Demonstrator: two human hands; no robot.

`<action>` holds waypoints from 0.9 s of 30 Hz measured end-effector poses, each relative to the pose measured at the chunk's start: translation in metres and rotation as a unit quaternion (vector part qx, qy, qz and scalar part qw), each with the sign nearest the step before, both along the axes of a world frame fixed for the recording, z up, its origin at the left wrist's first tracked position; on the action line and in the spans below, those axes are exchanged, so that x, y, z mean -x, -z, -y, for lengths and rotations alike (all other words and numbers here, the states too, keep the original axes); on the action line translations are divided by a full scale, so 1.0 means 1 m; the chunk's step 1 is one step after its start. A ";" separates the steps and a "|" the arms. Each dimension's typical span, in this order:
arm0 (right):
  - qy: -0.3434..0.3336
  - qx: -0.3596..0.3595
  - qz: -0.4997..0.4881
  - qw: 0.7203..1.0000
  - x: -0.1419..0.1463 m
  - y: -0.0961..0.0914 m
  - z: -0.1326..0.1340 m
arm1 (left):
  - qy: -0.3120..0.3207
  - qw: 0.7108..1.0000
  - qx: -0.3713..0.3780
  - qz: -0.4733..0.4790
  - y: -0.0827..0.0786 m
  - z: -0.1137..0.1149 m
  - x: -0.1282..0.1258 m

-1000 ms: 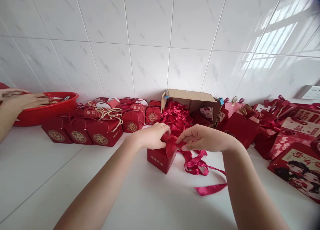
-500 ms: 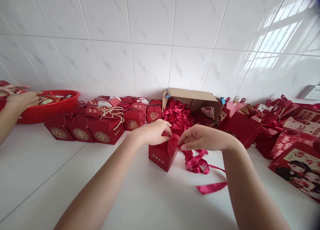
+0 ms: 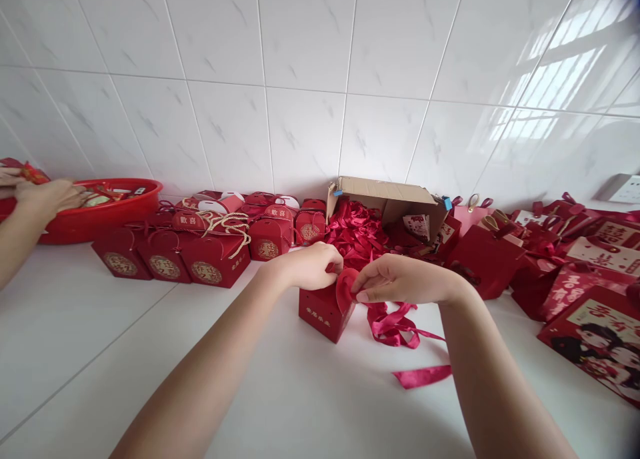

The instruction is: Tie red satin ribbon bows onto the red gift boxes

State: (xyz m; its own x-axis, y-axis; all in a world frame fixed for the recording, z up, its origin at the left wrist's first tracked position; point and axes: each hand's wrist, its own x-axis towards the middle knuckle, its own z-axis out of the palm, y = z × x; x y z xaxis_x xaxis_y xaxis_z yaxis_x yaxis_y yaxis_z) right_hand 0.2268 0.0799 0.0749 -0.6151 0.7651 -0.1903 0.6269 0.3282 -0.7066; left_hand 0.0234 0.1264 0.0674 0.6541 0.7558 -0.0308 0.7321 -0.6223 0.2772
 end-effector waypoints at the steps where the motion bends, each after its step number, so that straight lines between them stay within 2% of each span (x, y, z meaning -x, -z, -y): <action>1: -0.001 -0.002 0.001 1.000 0.000 0.000 0.000 | 0.004 1.000 0.003 0.003 0.000 -0.001 0.000; 8: 0.001 -0.013 0.012 1.000 0.000 0.000 0.001 | 0.022 0.999 0.004 0.028 0.001 -0.007 0.008; 14: 0.004 -0.004 0.004 1.000 0.001 0.001 -0.001 | 0.031 0.999 0.034 0.022 0.000 -0.005 0.006; 18: 0.030 -0.005 0.003 1.000 -0.002 -0.002 0.001 | 0.023 0.998 -0.006 0.056 -0.003 -0.001 0.003; 23: 0.168 -0.128 -0.045 0.976 -0.001 -0.001 0.000 | 0.003 0.991 -0.080 0.109 -0.015 0.012 0.002; 25: 0.152 -0.148 -0.093 0.973 0.003 0.003 -0.003 | -0.013 0.991 -0.080 0.108 -0.021 0.019 0.001; 27: 0.104 -0.141 -0.132 0.976 0.008 0.005 -0.005 | -0.029 0.991 -0.073 0.106 -0.025 0.025 0.001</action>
